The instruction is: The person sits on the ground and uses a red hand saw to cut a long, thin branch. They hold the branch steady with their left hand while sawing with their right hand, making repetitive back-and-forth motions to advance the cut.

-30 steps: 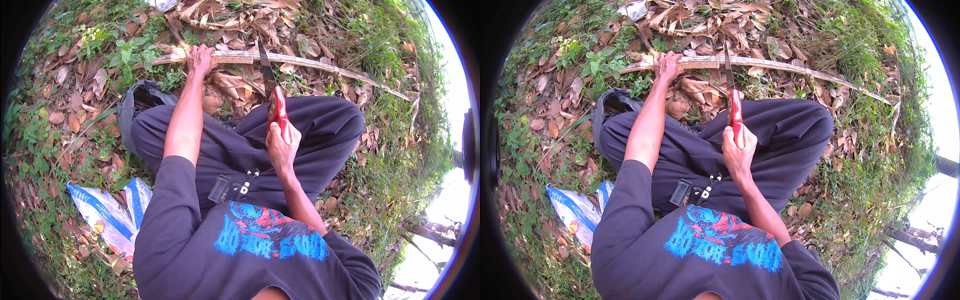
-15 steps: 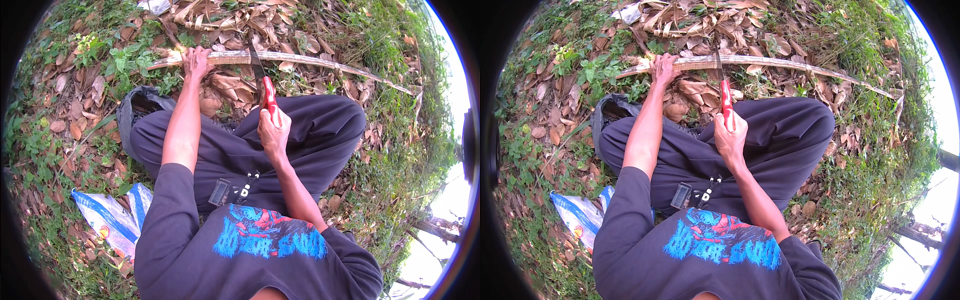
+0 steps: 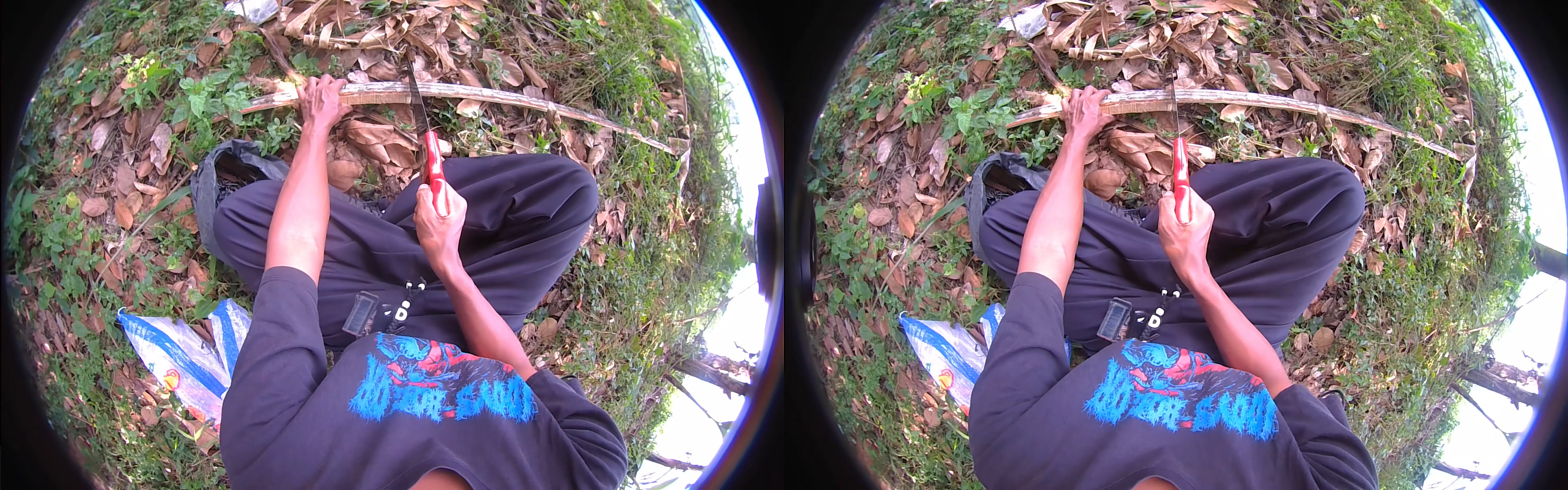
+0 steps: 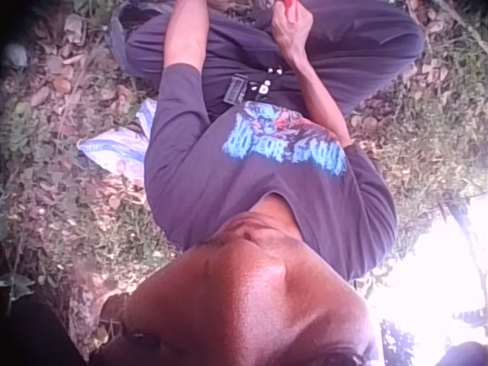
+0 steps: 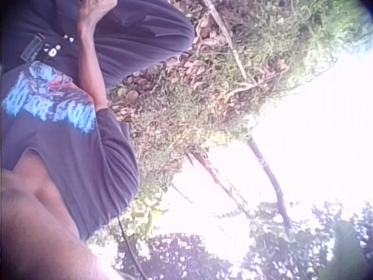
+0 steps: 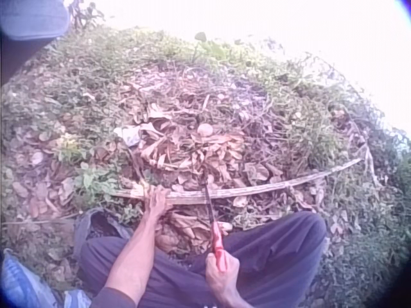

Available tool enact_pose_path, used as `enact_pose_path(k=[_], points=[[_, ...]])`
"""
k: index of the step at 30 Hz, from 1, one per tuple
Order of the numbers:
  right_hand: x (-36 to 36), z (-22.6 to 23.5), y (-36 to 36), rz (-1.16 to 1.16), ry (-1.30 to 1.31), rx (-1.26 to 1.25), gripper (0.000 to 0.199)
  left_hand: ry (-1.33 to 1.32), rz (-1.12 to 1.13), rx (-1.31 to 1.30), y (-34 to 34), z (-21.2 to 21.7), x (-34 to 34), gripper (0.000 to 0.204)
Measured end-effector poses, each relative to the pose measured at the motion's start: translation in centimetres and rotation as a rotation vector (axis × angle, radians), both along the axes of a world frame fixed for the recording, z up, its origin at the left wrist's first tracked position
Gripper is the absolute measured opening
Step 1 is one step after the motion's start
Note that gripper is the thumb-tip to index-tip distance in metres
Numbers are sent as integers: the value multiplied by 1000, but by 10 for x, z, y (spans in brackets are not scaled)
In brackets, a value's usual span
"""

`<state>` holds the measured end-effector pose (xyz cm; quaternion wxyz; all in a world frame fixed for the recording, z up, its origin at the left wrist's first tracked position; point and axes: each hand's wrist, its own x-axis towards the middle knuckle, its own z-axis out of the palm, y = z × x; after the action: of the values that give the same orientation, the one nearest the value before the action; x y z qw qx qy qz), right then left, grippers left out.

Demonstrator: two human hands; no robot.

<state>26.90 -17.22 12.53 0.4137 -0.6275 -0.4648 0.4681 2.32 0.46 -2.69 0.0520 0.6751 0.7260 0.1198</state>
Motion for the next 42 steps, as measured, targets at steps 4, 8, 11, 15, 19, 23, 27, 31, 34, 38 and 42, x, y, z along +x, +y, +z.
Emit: enact_pose_path(k=[4,8,11,15,19,23,27,31,34,38,42], points=[[-6,-16,20,34,-95,142,19,15,10,-9,1,-1,3,58],[-13,-13,39,34,-44,154,20,35,10,-6,3,-3,1,57],[-11,-5,41,43,-39,115,21,54,13,-12,6,-2,2,57],[-8,-1,15,-9,-69,134,22,31,13,-31,2,3,6,57],[-8,17,-14,61,-110,109,22,37,9,-8,2,-1,1,57],[-2,-3,2,37,-107,122,21,50,-1,-24,3,-6,1,60],[-2,-18,34,-19,-65,108,22,70,2,19,3,-13,-3,63],[-7,-31,75,-12,-182,99,22,63,0,-7,2,-8,3,61],[-21,-42,52,-33,-194,234,23,42,11,-41,0,-4,4,60],[-6,-25,41,-24,-58,98,22,48,14,-61,-2,2,3,60],[-3,-19,-9,33,-86,117,22,46,8,-36,1,0,2,59]])
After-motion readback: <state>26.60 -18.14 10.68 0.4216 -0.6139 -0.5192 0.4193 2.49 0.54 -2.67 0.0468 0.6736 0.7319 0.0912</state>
